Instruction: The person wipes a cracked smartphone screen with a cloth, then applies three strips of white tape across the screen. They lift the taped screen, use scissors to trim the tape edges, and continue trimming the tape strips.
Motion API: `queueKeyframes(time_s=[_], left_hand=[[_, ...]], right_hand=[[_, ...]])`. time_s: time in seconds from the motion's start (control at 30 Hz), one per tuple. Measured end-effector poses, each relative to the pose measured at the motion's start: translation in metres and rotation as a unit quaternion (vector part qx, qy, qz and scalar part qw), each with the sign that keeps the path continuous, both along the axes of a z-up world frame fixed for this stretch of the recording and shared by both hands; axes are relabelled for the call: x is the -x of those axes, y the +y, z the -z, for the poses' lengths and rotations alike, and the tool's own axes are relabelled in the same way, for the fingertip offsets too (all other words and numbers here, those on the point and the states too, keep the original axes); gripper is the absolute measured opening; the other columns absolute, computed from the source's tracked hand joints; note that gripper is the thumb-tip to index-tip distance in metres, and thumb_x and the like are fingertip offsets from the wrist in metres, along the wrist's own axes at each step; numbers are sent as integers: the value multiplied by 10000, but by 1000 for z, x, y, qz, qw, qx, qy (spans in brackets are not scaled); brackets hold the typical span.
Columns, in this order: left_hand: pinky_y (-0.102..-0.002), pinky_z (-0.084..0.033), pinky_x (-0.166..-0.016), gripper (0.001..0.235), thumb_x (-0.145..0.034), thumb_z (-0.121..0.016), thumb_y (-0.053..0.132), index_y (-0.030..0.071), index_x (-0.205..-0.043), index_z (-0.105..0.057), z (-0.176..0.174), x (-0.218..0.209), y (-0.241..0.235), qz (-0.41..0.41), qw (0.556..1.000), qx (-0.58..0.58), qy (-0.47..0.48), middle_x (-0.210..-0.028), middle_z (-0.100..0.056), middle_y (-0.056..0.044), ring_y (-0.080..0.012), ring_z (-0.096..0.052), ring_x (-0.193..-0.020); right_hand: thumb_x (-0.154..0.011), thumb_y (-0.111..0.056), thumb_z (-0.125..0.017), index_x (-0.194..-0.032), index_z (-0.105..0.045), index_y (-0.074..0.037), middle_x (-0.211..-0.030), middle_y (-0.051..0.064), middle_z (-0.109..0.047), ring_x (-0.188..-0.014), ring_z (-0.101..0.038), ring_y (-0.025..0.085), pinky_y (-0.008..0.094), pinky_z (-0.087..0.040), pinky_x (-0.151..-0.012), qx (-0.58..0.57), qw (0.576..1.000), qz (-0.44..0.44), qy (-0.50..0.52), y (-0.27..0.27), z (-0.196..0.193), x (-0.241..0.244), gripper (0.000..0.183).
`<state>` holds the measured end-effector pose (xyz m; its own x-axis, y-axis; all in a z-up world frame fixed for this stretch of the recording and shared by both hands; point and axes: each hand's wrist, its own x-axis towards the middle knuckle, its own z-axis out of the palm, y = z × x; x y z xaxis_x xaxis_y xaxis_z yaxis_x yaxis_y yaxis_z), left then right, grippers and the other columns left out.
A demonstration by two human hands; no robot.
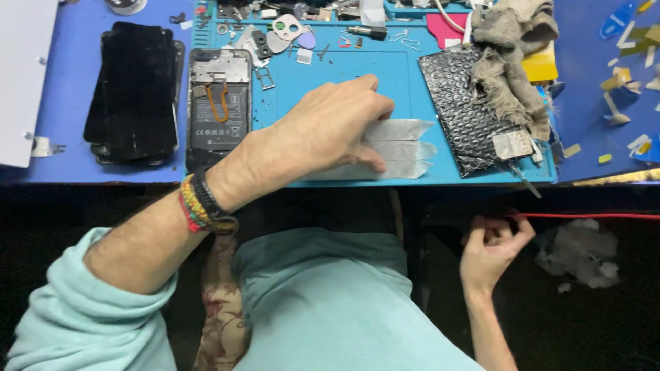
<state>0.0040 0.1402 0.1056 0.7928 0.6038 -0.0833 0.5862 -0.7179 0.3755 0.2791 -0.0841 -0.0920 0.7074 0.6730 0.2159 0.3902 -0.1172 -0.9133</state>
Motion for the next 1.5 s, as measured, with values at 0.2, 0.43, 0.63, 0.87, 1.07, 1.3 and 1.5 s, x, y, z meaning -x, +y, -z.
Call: queueKeyframes(time_s=[0.2, 0.43, 0.63, 0.87, 1.07, 1.3, 1.5], left_hand=[[-505, -416, -708, 365, -791, -919, 404, 144, -881, -679, -16, 2, -10, 43, 998, -39, -25, -741, -694, -58, -349, -585, -929], [-582, -447, -571, 329, -1059, -661, 392, 129, -1116, -472, -59, 26, -21, -57, 998, 26, -28, -828, -737, -135, -455, -648, -687], [-384, -703, -982, 601, -959, -581, 343, 14, -1450, -472, -59, 71, -37, -200, 790, 324, -480, -1326, -699, -153, -251, -748, -1149], [-349, -631, -481, 569, -848, -731, 282, 25, -1325, -557, -2, 62, -110, -349, 576, 485, -558, -1081, -808, -303, -305, -789, -638], [-491, -696, -659, 605, -842, -760, 171, -16, -1375, -544, 6, 58, -130, -285, 495, 615, -544, -1078, -785, -345, -386, -786, -715], [-577, -647, -807, 527, -979, -633, 121, -6, -1445, -422, 7, 57, -106, -186, 396, 673, -596, -1345, -621, -320, -465, -693, -1134], [-537, -667, -804, 559, -947, -677, 135, 29, -1411, -385, 7, 37, -74, -130, 488, 636, -583, -1273, -660, -338, -424, -724, -1060]], right_hand=[[-1026, -59, -613, -1362, -307, -111, -856, 100, -549, -499, -511, 132, 242, -404, -485, 33, 996, 5, 86, -9, -5, 19, 457], [-1095, -124, -519, -1587, -185, -96, -859, 78, -531, -463, -414, 106, 230, -350, -460, -3, 983, 5, 183, -31, -34, 30, 595], [-976, -13, -668, -1034, -725, -12, -915, 90, -741, -710, -661, 150, 248, -519, -659, 12, 950, -232, -211, -29, -77, 30, 82], [-1077, 16, -766, -1135, -736, 63, -1126, 186, -761, -999, -653, 341, 426, -501, -938, -20, 874, -225, -429, 68, -201, 23, 80], [-872, -486, -803, -1435, -656, -75, -1424, 164, -620, -1303, -587, 389, 543, -545, -897, 171, 774, -237, -561, 126, -201, 45, 713], [-926, -222, -749, -1294, -681, 0, -1355, 203, -691, -1197, -694, 384, 524, -586, -916, 186, 779, -218, -558, 132, -203, 43, 435], [-1113, 75, -637, -1436, -629, 142, -1074, 265, -717, -908, -691, 325, 408, -499, -797, 156, 874, -225, -402, 144, -218, -2, 330]])
